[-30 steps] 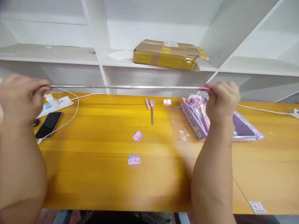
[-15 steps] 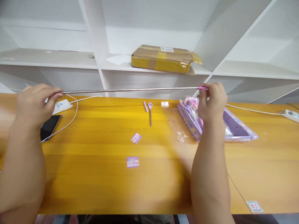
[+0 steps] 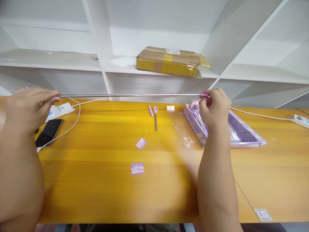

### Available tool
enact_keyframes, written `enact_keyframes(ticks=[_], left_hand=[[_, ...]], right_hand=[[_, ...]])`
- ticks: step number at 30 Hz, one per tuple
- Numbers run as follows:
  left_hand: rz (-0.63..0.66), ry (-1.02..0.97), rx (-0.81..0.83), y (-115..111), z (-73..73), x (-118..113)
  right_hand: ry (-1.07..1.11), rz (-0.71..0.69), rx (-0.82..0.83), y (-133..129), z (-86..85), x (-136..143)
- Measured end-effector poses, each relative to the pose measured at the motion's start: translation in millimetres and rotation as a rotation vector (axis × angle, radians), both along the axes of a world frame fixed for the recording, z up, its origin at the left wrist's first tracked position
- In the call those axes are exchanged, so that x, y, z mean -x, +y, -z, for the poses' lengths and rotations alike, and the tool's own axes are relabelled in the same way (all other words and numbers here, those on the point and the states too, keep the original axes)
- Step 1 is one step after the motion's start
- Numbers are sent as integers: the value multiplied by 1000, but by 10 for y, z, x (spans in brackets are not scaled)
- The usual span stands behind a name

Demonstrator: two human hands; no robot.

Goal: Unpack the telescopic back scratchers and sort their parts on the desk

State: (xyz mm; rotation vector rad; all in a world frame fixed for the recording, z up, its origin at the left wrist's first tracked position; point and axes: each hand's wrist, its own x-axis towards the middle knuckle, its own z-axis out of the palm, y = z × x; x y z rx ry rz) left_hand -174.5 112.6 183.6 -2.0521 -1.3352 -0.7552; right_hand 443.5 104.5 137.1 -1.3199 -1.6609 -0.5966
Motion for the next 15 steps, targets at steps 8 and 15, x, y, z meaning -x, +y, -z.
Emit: enact_keyframes(ticks=[8, 15], left_hand=[[29, 78, 1, -68, 17, -250], [71, 216, 34, -128, 159, -631]], right_hand=[[-24, -42, 59, -45, -27, 79], [-99, -99, 162, 33, 35, 588]])
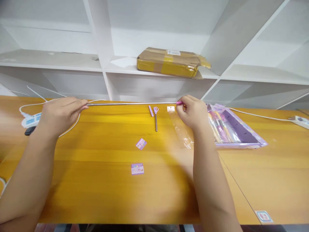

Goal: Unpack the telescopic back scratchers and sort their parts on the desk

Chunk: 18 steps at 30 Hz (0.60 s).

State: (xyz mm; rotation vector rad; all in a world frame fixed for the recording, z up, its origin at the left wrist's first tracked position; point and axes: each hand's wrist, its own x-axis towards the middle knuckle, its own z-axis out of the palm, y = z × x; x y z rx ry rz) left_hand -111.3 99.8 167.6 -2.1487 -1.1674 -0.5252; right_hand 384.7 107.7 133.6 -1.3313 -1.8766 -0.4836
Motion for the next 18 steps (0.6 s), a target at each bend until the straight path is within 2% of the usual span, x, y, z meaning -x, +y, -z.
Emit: enact_keyframes(ticks=[8, 12, 18], left_hand=[[23, -102, 12, -72, -62, -3], [52, -152, 50, -177, -80, -129], [3, -127, 66, -308, -107, -190]], right_hand=[[-6, -76, 22, -114, -150, 94], [-30, -127, 71, -195, -222, 272], [-73, -140, 75, -316, -292, 497]])
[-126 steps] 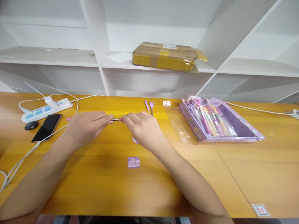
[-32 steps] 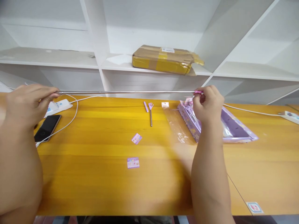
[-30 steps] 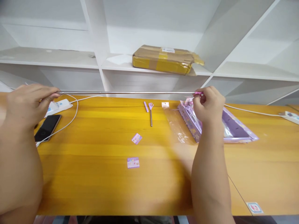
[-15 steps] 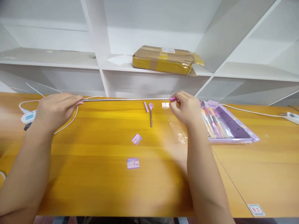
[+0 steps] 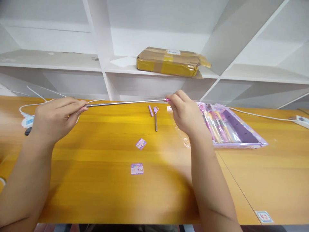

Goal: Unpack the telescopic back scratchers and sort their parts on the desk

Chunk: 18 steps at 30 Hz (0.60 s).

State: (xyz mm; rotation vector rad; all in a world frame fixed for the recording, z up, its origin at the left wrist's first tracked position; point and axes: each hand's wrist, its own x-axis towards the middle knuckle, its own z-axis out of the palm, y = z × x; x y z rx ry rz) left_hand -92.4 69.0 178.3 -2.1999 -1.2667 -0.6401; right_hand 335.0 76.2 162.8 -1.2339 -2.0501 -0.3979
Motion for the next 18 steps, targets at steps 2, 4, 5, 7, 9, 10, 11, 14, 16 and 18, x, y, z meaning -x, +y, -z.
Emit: enact_keyframes(ticks=[2, 4, 5, 7, 9, 10, 11, 14, 16, 18], left_hand=[[-5, 6, -16, -21, -8, -1], [0, 7, -19, -39, -16, -15], [7, 8, -21, -47, -19, -25], [35, 14, -36, -58, -24, -45], [71, 18, -51, -54, -24, -53], [92, 14, -65, -46, -22, -51], [114, 8, -86, -34, -18, -46], [169, -5, -154, 2, -6, -31], [191, -4, -177, 7, -2, -35], [200, -4, -177, -7, -6, -49]], right_hand=[[-11, 0, 2, -28, -22, -18], [-11, 5, -5, -44, -42, -65], [-8, 9, -11, -48, -51, -92], [-3, 12, -22, -48, -62, -140], [6, -4, -32, -43, -65, -173], [9, -16, -27, -40, -63, -183], [11, -28, -19, -39, -60, -190], [-4, -32, 12, -42, -52, -206], [-23, -25, 9, -53, -56, -219], [-39, -24, -2, -68, -69, -232]])
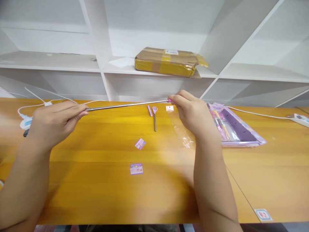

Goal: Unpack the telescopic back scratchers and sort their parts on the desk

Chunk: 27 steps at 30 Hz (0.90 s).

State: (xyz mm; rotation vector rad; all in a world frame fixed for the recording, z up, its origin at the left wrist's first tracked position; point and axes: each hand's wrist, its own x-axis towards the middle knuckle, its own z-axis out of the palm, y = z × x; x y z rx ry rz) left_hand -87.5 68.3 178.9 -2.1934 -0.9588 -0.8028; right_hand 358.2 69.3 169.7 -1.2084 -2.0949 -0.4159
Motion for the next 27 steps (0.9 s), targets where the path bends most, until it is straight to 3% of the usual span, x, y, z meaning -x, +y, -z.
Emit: enact_keyframes(ticks=[17, 27], left_hand=[[-42, 8, 125, -108, -107, 66], [11, -26, 274, -152, 9, -310]], right_hand=[[-39, 1, -61, -12, 23, 131], [-195, -36, -91, -75, 168, 539]])
